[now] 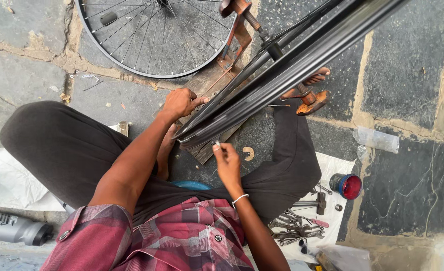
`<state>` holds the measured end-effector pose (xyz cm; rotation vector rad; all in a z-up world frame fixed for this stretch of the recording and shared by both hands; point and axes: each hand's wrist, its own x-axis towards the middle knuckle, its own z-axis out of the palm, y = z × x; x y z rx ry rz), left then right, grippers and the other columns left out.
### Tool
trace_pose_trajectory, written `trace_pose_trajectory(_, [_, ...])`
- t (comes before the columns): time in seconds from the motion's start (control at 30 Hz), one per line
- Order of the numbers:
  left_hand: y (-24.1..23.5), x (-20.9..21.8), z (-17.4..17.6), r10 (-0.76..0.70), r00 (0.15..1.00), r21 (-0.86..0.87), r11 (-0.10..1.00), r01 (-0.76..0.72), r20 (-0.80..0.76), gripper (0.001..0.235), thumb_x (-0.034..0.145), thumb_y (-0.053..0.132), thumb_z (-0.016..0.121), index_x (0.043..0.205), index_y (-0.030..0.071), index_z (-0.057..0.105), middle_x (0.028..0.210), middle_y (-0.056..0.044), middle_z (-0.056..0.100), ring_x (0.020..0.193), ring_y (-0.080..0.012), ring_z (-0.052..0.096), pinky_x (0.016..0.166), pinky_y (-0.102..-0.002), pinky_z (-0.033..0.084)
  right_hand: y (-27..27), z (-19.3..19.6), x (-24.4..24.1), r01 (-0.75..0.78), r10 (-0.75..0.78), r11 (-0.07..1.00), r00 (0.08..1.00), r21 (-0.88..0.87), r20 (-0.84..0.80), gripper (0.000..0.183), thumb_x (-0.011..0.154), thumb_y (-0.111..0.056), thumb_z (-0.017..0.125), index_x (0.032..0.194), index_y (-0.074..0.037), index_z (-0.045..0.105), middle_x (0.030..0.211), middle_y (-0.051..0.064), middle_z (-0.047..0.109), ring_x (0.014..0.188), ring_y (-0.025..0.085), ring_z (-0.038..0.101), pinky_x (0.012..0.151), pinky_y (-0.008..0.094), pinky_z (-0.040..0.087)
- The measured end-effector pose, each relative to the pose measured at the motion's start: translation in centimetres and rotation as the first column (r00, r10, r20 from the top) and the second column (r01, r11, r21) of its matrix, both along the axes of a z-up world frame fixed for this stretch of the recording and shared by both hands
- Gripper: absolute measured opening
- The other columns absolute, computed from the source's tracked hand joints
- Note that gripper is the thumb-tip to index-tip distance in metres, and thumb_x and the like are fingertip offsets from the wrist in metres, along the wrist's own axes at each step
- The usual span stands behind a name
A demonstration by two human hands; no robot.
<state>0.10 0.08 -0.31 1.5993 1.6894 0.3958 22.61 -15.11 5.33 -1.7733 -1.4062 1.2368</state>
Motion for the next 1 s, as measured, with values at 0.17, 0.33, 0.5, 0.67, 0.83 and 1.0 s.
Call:
trace_pose_trajectory(0.17, [0.2,-0.2,0.2,-0.017,1.0,0.01,1.0,0.018,-0.024,0.077,0.088,0.077,0.06,0.065,0.004,0.072,0.061,-0.02,0.064,0.068,-0.0399,0.066,0.069,-0.052,0.05,-0.1,7.2,-4.6,-0.177,0.225,0.928,0.968,0.328,-0.112,0.029,0.107,-0.029,0.06,0.1,-0.001,0.061,0.105,0.008,0.064,0.083,0.013,0.062,0.073,0.031,0.054])
trace_pose_trajectory(0.33, [0.1,-0.2,0.5,-0.011,0.999,0.006,1.0,0.011,-0.035,0.075,0.087,0.076,0.059,0.069,0.005,0.075,0.063,-0.022,0.065,0.07,-0.0407,0.067,0.07,-0.052,0.051,0.0,13.1,-7.6,-0.274,0.282,0.799,0.957,0.535,0.069,0.029,0.096,-0.023,0.074,0.094,-0.001,0.056,0.094,0.012,0.056,0.08,0.025,0.057,0.073,0.039,0.048])
trace_pose_trajectory(0.5, [-0.1,-0.1,0.8,-0.002,1.0,0.002,1.0,0.002,-0.03,0.073,0.085,0.077,0.059,0.076,0.008,0.079,0.062,-0.02,0.066,0.07,-0.0394,0.068,0.07,-0.052,0.052,0.9,14.7,-9.1,-0.348,0.26,0.678,0.938,0.648,0.231,0.024,0.09,-0.016,0.08,0.097,-0.002,0.062,0.088,0.012,0.058,0.08,0.031,0.059,0.075,0.043,0.049])
trace_pose_trajectory(0.67, [0.0,0.0,1.1,-0.018,0.999,-0.034,0.999,0.017,-0.04,0.072,0.085,0.078,0.057,0.078,0.01,0.08,0.058,-0.017,0.066,0.065,-0.0351,0.069,0.068,-0.05,0.052,1.8,13.4,-9.3,-0.392,0.263,0.549,0.919,0.738,0.292,0.022,0.091,-0.013,0.079,0.099,-0.001,0.063,0.092,0.014,0.065,0.086,0.034,0.066,0.081,0.045,0.052])
trace_pose_trajectory(0.83, [0.0,-0.1,1.1,-0.019,0.998,-0.044,0.999,0.017,-0.052,0.074,0.086,0.078,0.057,0.079,0.009,0.081,0.059,-0.017,0.065,0.065,-0.0344,0.068,0.068,-0.049,0.052,1.8,11.6,-9.2,-0.396,0.236,0.531,0.918,0.749,0.317,0.021,0.091,-0.012,0.079,0.098,0.0,0.063,0.093,0.015,0.065,0.084,0.037,0.067,0.078,0.046,0.053])
trace_pose_trajectory(1.0, [0.1,0.0,0.8,-0.016,0.999,-0.011,1.0,0.015,-0.042,0.072,0.086,0.077,0.058,0.078,0.009,0.08,0.058,-0.018,0.065,0.065,-0.0357,0.068,0.067,-0.049,0.052,1.8,9.4,-8.8,-0.389,0.246,0.481,0.92,0.786,0.305,0.02,0.093,-0.008,0.079,0.095,0.0,0.06,0.09,0.014,0.064,0.077,0.034,0.068,0.07,0.042,0.056])
